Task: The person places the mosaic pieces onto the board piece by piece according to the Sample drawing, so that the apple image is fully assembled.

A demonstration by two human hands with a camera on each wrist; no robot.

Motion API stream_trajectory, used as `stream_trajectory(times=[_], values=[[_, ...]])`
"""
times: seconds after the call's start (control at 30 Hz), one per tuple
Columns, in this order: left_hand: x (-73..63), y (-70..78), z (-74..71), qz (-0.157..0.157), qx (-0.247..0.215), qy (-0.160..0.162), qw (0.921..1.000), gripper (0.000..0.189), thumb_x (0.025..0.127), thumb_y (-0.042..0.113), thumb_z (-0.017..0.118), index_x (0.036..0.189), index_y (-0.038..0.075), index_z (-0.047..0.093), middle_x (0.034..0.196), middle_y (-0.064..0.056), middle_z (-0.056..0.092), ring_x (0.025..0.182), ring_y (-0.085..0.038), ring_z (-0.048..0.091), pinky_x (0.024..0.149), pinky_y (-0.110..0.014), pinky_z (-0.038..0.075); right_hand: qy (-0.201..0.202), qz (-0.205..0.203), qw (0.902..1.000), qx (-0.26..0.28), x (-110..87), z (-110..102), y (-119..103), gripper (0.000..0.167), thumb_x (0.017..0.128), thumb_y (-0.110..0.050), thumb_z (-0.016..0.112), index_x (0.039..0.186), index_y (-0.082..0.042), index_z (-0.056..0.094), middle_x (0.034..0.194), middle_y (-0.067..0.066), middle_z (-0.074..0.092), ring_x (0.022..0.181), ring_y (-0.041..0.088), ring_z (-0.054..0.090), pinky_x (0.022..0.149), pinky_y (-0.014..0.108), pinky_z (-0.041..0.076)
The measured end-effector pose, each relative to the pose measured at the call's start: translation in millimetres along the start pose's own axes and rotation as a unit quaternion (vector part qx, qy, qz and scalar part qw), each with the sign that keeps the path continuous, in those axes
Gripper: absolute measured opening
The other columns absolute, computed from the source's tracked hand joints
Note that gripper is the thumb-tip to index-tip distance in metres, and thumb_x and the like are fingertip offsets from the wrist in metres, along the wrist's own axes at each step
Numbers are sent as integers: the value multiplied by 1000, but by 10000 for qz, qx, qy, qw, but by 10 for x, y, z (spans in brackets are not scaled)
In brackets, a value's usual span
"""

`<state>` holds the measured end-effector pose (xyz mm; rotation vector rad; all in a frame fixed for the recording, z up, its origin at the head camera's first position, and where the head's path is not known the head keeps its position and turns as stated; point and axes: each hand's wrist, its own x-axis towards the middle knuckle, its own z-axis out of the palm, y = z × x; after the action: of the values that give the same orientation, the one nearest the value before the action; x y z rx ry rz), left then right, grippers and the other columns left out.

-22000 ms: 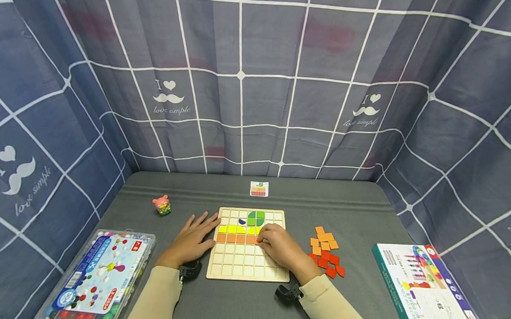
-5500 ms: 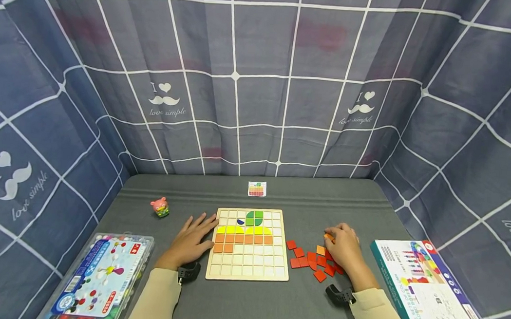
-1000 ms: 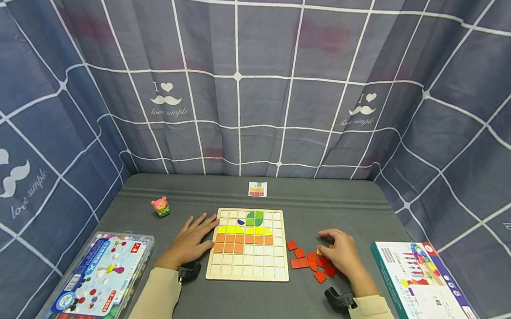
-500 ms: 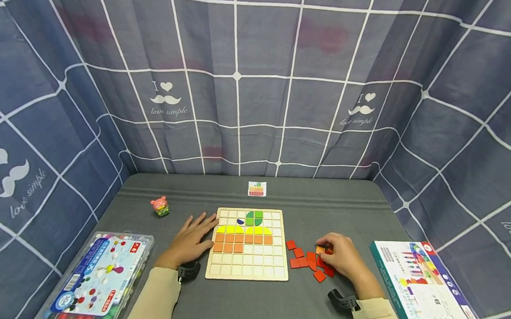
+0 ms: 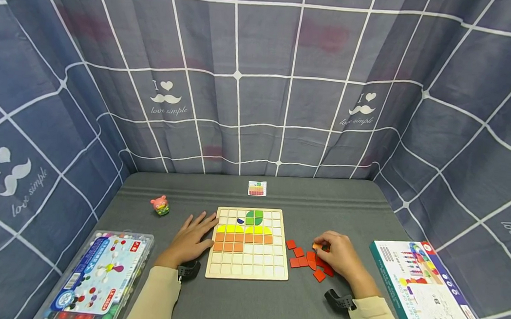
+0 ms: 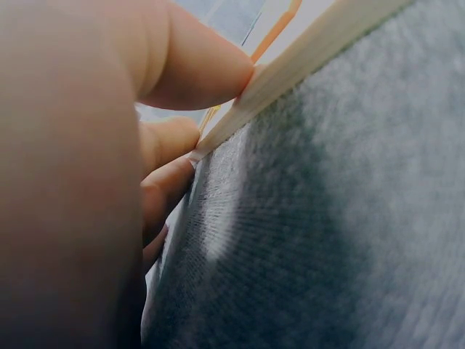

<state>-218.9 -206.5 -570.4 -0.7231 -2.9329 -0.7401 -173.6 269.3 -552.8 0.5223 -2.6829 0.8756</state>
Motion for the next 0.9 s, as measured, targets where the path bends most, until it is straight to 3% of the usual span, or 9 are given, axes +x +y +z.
stream_trajectory(times=[0.23, 0.63, 0.9], values=[[-8, -10, -15, -3, 57, 3, 10000, 69, 96, 29, 65, 162, 18, 47, 167, 1, 37, 156, -30, 24, 126, -57, 4, -39, -252, 9995, 179, 147, 162, -187, 23, 79, 1, 87, 98, -11, 81, 96, -7, 70, 84, 11, 64, 73, 34, 57], [2, 19, -1, 93, -50, 1, 9999, 69, 97, 26, 66, 162, 17, 46, 167, -2, 37, 157, -32, 23, 126, -59, 3, -513, -1081, 9901, 732, 446, 619, -698, 14, 87, -3, 85, 99, -7, 80, 101, 0, 73, 85, 12, 68, 73, 30, 60], [3, 23, -14, 72, -42, 26, 10000, 70, 96, 27, 67, 162, 17, 47, 167, -2, 38, 156, -32, 24, 126, -58, 3, -742, -1385, 9852, 684, 569, 847, -960, 13, 88, -4, 85, 99, -9, 80, 98, -2, 74, 89, 10, 67, 77, 28, 59]])
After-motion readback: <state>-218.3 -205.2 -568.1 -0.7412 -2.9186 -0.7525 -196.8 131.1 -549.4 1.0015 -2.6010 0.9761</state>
